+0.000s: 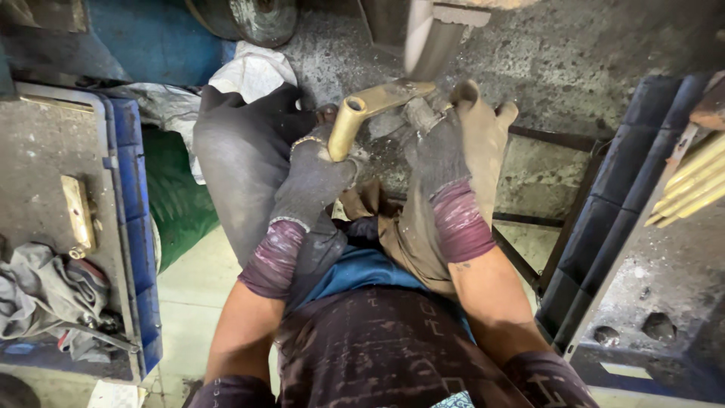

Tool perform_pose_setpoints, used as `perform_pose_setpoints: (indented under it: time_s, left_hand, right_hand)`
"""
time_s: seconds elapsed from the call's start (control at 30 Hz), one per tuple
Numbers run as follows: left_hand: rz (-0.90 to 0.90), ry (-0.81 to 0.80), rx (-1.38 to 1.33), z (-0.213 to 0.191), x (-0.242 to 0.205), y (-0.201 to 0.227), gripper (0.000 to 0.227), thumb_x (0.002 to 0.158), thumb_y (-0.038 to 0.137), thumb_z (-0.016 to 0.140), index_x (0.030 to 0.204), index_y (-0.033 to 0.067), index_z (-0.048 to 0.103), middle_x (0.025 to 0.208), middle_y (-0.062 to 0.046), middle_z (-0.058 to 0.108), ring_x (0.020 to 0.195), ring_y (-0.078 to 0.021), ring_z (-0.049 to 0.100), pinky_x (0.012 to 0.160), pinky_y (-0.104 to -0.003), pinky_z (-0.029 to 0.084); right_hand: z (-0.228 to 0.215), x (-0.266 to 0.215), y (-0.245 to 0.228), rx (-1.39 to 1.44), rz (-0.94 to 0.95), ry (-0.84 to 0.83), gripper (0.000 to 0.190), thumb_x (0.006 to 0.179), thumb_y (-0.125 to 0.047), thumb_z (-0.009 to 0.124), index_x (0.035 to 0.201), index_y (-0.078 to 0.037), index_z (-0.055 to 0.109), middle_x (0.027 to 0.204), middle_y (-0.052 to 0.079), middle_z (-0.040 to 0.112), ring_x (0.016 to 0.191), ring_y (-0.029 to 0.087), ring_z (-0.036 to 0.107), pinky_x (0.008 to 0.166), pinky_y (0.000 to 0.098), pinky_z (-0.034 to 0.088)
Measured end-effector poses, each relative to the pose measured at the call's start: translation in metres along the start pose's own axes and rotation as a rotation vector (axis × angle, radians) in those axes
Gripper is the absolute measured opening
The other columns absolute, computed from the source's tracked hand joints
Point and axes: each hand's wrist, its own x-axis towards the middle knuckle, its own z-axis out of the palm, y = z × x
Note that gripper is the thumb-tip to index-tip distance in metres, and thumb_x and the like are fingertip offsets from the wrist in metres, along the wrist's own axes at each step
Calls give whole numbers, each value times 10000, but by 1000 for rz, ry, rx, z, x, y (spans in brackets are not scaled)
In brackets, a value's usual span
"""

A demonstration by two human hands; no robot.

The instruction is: The person sits on the floor and uses a bench grinder to smooth and shape brass-colored metal parts. They hold each part with both hands, rotate it to grind different edges, and place finished pieces into a nearby blue bin.

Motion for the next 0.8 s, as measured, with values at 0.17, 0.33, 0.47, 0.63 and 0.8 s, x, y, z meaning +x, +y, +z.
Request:
perform_pose_setpoints:
  time_s: [0.17, 0.33, 0.47, 0.63, 0.8]
  left_hand:
    - [92, 21, 101, 7, 8, 2, 424, 728, 134, 782, 1134, 46, 696, 880, -148, 753, 789, -228, 748, 694, -361, 579]
    - [-69, -73, 43, 14, 10, 9, 216, 762, 152, 751, 958, 62, 767, 796, -106, 759, 748, -218, 770, 685, -348, 596]
    - [-127, -95, -7, 22, 11, 18, 214, 781, 166, 733, 956, 42, 725, 773, -112, 729, 687, -224, 723, 641, -362, 575]
    - [-103, -68, 43, 31, 12, 26, 292, 772, 205, 768, 1004, 41, 699, 788, -126, 713, 684, -212, 692, 633, -354, 555]
    - [-176, -68, 47, 25, 10, 18, 272, 783, 225, 771, 963, 27, 729, 777, -109, 725, 675, -205, 707, 636, -363, 554]
  right_hand:
    - [-11, 34, 49, 848, 12, -219, 305, 1038, -45, 571, 1329, 44, 550, 1217, 172, 657, 1070, 301, 687, 966, 449, 614]
    - [-22, 44, 68, 853, 18, -176, 328, 1033, -31, 573, 1354, 19, 527, 1230, 168, 652, 1089, 316, 682, 961, 489, 613]
    - [-29, 43, 67, 830, -43, -197, 313, 1081, -21, 594, 1380, 27, 514, 1261, 170, 632, 1125, 321, 662, 1008, 507, 608]
    - [-36, 34, 55, -2, -171, -10, 433, 1019, -59, 663, 1405, 17, 483, 1323, 158, 630, 1175, 295, 650, 982, 452, 546]
    - [-23, 33, 46, 820, 20, -116, 347, 1030, -14, 589, 1367, 7, 510, 1237, 182, 651, 1071, 318, 683, 966, 484, 626]
